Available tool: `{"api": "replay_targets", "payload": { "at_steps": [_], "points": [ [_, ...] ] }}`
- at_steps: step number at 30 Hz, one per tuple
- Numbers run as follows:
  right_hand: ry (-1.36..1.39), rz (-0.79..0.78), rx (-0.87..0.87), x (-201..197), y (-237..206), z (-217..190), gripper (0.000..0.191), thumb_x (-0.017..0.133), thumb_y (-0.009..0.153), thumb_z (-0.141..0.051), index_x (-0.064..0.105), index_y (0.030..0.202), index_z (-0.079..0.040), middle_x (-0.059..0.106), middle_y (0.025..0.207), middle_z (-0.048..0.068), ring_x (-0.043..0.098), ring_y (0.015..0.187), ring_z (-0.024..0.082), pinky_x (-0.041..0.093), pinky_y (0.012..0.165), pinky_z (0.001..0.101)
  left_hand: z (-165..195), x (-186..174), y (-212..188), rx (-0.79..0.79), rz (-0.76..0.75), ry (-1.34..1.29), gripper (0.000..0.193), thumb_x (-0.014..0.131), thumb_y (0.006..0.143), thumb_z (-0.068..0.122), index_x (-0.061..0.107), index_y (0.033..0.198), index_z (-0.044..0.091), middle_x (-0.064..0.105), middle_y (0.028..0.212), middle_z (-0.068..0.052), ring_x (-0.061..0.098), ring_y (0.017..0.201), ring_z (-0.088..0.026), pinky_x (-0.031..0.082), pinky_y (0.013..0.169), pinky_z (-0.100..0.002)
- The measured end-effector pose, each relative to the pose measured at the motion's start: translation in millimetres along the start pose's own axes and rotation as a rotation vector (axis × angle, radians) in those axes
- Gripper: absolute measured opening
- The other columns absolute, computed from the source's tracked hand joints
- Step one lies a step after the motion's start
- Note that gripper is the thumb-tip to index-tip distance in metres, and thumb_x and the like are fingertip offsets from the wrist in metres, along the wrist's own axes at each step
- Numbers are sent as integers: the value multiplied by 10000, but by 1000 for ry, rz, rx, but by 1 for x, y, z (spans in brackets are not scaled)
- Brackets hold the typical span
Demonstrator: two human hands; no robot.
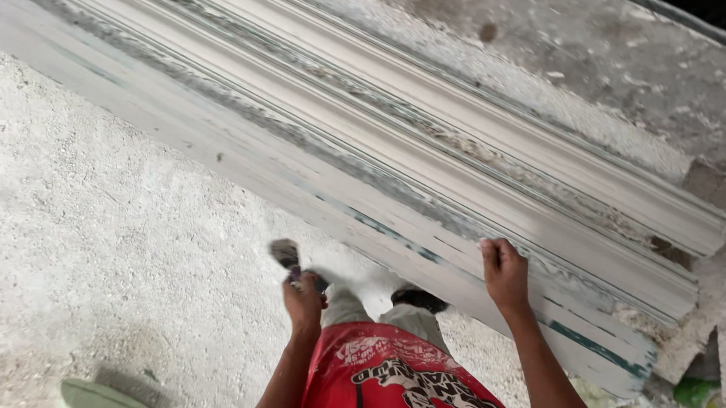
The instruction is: The person uses a small handheld scraper to remove dried plaster residue from the grooved surfaces of large decorative mold panels laid on the floor. They work along the ridges section by section, repositioning the panels and switching to a smaller tool to clean tighter grooves.
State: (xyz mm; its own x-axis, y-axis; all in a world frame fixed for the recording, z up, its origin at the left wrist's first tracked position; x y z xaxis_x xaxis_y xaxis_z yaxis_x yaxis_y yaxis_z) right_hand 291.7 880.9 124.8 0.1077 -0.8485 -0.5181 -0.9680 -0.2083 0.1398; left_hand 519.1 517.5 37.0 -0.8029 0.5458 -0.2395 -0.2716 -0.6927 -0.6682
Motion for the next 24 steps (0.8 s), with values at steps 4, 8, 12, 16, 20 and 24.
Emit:
{"api": "replay_targets", "payload": {
  "at_steps": [4,8,12,16,20,24],
  "points": [
    [-80,-76,190,48,-13,-25,376,586,1068,-308,694,880,-2,488,537,42,412,523,74,363,507,282,10,34,60,-73,-378,-17,412,523,958,123,515,1364,56,635,850,-111,510,505,-154,439,432,-299],
    [-113,-6,185,101,-44,-69,401,574,1069,-330,682,862,-3,471,536,3,390,529,56,351,500,280,38,40,76,-38,-599,68,233,574,1004,157,621,1088,-55,600,780,-84,557,521,-122,448,433,-286],
    [-119,-52,190,163,-50,-107,400,568,1068,-345,699,861,-28,452,524,8,381,524,60,365,513,280,61,9,74,100,-757,49,238,564,995,223,650,986,2,533,580,-39,488,428,-135,377,361,-312],
    [-170,-143,41,235,-38,-147,421,589,1083,-344,625,848,3,454,591,40,373,557,104,363,530,312,84,-50,84,199,-824,216,312,581,1017,253,603,1144,-32,565,635,-46,515,458,-129,418,388,-317],
    [-283,-299,116,287,-22,-174,352,589,1064,-324,675,938,-7,549,600,99,472,532,153,410,545,339,101,-127,134,284,-713,335,435,552,979,279,580,1358,68,584,646,-52,553,463,-135,494,417,-313],
    [-137,-369,-13,327,4,-208,248,591,1017,-251,670,1081,-25,692,731,45,630,632,102,502,603,290,94,-215,189,201,-463,108,466,586,990,259,525,1399,45,644,827,-78,526,523,-111,452,434,-306]
  ]
}}
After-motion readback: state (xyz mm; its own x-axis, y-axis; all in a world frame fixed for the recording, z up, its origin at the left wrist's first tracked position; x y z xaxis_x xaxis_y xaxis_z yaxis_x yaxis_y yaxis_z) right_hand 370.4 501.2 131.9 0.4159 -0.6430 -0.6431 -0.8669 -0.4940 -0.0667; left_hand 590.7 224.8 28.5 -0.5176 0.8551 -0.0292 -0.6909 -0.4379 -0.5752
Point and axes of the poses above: each hand's wrist, its own y-axis towards the middle knuckle, its own x-axis out of the palm, z = x × y, the point moved 7 cm from there along y, towards the middle knuckle
